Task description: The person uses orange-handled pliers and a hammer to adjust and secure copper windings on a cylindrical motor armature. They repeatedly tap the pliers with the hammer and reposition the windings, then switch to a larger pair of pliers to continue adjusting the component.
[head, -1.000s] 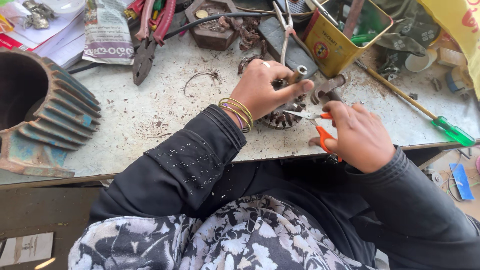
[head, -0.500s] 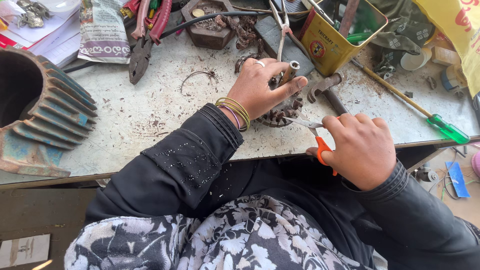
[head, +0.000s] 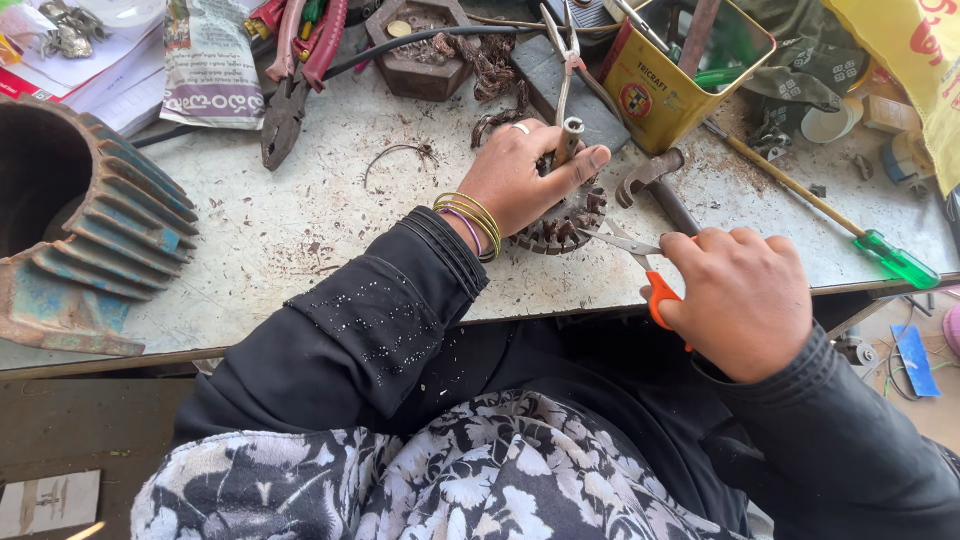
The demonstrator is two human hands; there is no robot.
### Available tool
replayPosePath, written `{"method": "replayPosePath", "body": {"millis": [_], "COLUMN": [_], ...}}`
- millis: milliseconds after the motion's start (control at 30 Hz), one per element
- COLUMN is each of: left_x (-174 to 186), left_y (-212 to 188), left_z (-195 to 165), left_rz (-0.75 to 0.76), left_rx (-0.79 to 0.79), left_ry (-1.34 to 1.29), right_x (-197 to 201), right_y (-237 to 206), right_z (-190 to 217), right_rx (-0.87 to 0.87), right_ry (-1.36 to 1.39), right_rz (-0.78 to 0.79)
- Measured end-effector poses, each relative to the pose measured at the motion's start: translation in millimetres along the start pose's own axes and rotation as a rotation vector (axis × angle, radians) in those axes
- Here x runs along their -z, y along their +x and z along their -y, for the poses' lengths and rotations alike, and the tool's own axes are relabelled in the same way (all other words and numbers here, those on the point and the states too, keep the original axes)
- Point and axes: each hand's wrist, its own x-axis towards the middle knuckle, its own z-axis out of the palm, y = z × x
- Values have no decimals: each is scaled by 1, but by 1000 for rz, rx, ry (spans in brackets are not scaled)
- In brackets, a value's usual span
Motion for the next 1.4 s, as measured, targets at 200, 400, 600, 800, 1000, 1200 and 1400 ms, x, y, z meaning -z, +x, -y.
{"method": "replayPosePath", "body": {"millis": [200, 400, 600, 800, 1000, 1200, 1400], "left_x": [-3, -2, -6, -10, -13, -12, -13], "left_y": [-3, -3, -3, -2, -5, -7, -4], "left_z": [2, -4, 0, 6, 11, 4, 3], "left_rz": [-103, -33, -90, -94, -113, -138, -42], "left_rx": [-56, 54, 11, -11, -106, -149, 23], "left_ry": [-17, -146, -103, -100, 85, -18, -149], "right_x": [-3, 0, -2, -2, -4, -12, -8], "right_y": [6, 4, 2, 3, 12, 21, 1], "right_z": [10, 17, 19, 21, 8, 6, -1], "right_rx": [6, -9, -6, -7, -19, -67, 31], "right_ry": [-53, -126, -119, -79, 326, 431, 228], "right_rz": [-20, -90, -137, -232, 119, 271, -98]}}
